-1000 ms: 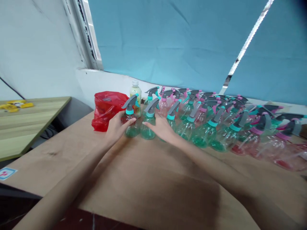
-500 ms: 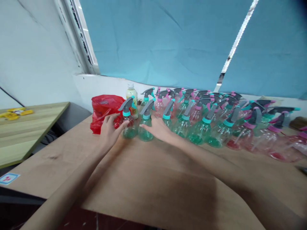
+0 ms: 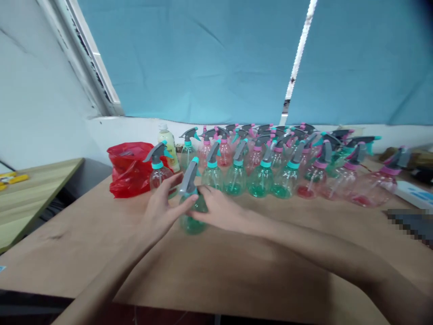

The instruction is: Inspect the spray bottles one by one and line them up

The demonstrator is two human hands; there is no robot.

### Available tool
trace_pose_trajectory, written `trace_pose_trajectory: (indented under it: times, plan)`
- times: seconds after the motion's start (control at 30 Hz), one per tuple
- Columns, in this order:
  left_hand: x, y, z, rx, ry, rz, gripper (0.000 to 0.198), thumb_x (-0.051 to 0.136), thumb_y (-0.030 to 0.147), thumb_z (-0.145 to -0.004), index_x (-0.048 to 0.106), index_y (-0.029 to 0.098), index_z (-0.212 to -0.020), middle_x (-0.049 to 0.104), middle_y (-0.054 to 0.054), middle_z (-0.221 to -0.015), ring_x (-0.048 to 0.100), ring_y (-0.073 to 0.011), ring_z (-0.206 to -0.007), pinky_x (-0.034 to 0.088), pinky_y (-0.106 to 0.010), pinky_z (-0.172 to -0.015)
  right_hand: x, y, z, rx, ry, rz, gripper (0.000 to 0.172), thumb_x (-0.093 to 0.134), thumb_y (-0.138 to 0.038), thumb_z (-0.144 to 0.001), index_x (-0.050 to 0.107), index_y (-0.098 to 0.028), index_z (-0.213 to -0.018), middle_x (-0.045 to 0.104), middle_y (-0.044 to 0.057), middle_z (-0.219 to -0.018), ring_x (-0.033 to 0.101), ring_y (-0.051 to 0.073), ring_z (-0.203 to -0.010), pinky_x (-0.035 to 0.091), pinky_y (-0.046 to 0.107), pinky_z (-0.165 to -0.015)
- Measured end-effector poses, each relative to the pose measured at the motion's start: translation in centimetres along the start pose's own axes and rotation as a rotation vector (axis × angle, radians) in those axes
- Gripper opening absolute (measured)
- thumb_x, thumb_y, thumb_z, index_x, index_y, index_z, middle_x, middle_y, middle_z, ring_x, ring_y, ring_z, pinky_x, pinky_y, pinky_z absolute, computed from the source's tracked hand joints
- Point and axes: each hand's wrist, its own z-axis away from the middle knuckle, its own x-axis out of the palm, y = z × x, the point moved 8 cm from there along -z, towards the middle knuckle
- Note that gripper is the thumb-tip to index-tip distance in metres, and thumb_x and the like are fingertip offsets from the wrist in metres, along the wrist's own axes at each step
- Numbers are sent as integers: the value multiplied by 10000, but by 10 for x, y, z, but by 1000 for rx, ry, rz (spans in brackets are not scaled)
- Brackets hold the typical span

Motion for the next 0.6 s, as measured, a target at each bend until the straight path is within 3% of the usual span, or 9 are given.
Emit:
trace_pose_trajectory:
  times: [0.17, 0.27, 0.43, 0.6]
  plan:
    - [54, 37, -5, -56, -157, 60, 408, 696, 432, -757, 603, 216, -1090, 694, -45, -954, 671, -264, -874, 552, -405, -774, -19, -2, 41, -72, 23, 104, 453, 620, -430, -830, 588, -99, -1137, 628, 154, -1094, 580, 279, -1058, 491, 435, -907]
    - [81, 62, -7, -45, -186, 172, 367, 684, 398, -775, 618, 223, -1091, 700, -39, -1010, 660, -266, -948, 543, -391, -820, -34, 12, 59, -25, 22, 145, 492, 607, -474, -828, 585, -104, -1151, 631, 154, -1087, 591, 286, -1033, 503, 452, -890]
    - [125, 92, -14, 52, -238, 284, 284, 600, 345, -855, 620, 239, -1117, 691, -18, -1054, 643, -224, -991, 501, -367, -902, -67, 37, 85, 28, 114, 172, 642, 644, -494, -795, 510, -65, -1253, 563, 194, -1230, 527, 307, -1161, 480, 460, -951]
    - [166, 102, -23, 82, -294, 341, 255, 527, 221, -859, 595, 215, -1106, 679, -4, -854, 634, -210, -973, 477, -373, -917, -88, 68, 110, 110, 117, 143, 707, 581, -569, -821, 465, -47, -1285, 565, 205, -1218, 541, 306, -1141, 469, 464, -959]
